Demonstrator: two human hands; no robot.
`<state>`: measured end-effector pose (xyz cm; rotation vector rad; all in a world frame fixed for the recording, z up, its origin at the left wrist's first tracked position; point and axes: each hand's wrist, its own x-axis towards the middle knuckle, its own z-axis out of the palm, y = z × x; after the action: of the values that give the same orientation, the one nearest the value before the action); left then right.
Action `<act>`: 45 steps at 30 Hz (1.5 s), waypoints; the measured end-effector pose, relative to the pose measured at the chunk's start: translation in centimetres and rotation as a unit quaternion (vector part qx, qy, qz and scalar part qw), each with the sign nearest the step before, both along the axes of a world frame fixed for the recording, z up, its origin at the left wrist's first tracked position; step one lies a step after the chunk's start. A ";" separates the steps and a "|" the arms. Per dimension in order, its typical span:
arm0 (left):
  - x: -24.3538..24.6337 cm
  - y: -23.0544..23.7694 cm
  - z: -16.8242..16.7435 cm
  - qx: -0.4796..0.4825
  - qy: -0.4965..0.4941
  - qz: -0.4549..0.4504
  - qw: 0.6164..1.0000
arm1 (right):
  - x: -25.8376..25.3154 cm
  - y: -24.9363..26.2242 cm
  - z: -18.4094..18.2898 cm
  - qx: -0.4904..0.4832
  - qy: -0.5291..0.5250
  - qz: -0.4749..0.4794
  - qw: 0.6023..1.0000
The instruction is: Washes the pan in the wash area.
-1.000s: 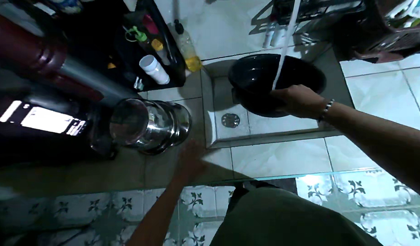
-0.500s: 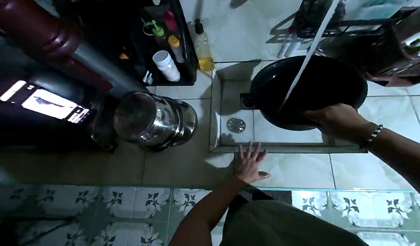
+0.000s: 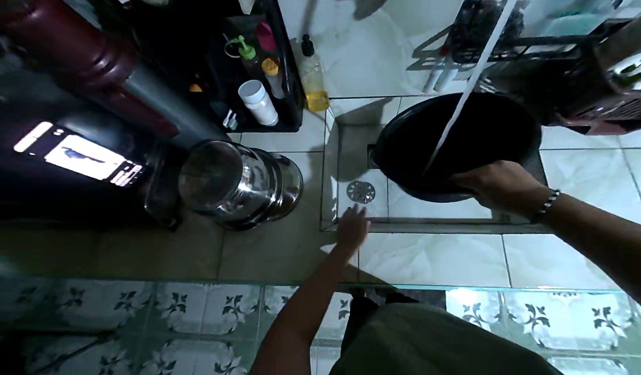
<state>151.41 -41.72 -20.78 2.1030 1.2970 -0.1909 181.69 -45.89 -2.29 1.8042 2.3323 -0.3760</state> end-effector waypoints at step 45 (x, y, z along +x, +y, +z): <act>21.9 19.6 31.2 0.159 -0.422 -0.025 0.892 | 4.0 -0.1 1.8 -0.025 0.024 -0.016 0.999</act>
<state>173.35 -22.11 10.41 2.0798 0.7578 0.8820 185.64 -46.04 -0.49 1.8323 2.3061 -0.4824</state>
